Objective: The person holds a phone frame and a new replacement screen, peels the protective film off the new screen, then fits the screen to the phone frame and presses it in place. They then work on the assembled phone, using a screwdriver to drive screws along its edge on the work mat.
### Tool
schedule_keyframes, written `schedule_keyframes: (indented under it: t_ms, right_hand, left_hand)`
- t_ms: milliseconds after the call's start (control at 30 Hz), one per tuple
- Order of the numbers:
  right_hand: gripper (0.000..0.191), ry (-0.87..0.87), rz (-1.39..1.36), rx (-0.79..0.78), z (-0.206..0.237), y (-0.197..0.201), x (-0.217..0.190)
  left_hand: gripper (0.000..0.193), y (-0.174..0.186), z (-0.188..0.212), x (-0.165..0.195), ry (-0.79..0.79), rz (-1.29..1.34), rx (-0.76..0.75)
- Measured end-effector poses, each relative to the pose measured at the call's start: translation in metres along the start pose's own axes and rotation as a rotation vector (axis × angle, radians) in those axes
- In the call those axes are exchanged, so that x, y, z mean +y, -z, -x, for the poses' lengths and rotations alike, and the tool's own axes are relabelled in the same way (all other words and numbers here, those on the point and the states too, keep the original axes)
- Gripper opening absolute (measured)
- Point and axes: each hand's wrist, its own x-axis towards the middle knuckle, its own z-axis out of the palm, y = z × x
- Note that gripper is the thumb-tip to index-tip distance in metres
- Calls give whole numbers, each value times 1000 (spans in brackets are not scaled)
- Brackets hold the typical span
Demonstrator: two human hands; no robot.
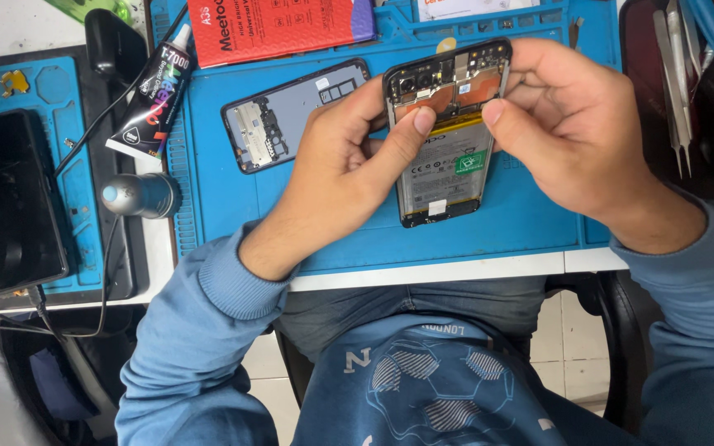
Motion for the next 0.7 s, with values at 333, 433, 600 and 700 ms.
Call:
schedule_keyframes:
  t_ms: [333,433,600,700]
  right_hand:
    - [28,-2,7,-81,-6,10,0]
    - [30,-86,-1,-48,-6,11,0]
    - [36,-119,-41,-53,-8,13,-2]
    - [42,-105,-27,-83,-7,14,-3]
  left_hand:
    - [28,-2,1,-3,-49,-42,-19]
    - [29,0,-1,-8,-47,-43,-37]
    - [28,0,-3,-15,0,198,-99]
    - [31,2,-3,-17,23,224,-114]
